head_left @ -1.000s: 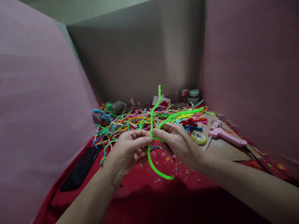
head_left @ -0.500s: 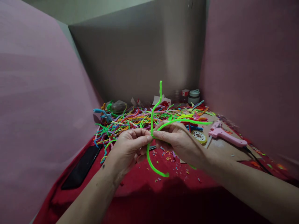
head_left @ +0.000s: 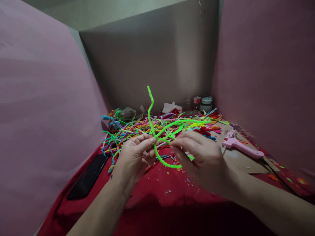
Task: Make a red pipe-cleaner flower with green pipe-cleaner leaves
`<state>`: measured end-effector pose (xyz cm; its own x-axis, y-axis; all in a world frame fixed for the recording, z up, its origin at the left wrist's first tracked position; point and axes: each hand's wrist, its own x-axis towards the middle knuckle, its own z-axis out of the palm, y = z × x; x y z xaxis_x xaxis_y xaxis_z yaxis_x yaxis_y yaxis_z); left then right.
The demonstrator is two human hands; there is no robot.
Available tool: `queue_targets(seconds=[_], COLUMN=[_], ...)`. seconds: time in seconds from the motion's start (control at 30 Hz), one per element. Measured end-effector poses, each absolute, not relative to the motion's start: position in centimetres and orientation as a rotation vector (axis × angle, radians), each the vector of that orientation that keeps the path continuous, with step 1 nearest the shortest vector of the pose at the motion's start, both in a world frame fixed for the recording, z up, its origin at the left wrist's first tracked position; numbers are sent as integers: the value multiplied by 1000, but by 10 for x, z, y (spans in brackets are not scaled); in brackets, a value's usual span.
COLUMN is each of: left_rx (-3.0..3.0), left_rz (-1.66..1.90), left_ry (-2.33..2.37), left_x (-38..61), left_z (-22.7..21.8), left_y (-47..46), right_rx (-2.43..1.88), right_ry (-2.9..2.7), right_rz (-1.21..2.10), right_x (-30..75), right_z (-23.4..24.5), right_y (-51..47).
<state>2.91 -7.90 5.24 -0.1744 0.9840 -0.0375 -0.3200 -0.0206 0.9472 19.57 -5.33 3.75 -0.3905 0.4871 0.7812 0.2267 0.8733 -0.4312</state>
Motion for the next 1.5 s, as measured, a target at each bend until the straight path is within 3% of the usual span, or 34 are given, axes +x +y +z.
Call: queue_targets(seconds=[0.13,0.3,0.4,0.6,0.8,0.97,1.1,1.3,1.5], left_rx=[823,813,781,948,2101,2831,2646,1993,1541], left_rz=[1540,1610,1625,1553,1842,1330,1133,1129,1304], left_ry=[1053,1033,1028,1170,1823,2049,1889,1609,1449], left_x=[32,38,40,36,21,5,9,21,11], left_z=[48,36,32,33,45,52,44,46,65], left_y=[-76,-73,-71,-78,-92,-87,-92,-107,-102], right_rx=[-636,-535,-483,-485,-626,-597,-573,-501,-557], right_ry=[-2111,-1705,-1457,-1253,-1326,-1407,-1334,-1325,-1704], right_rz=[601,1345,1546,1634,1644,1635,1564,1622,1519], right_x=[189,166,155,147,154,157,157,159,164], right_z=[36,33,25,17,26,28,26,29,35], right_y=[-54,-39,-37,-37,-38,-41,-39,-41,-46])
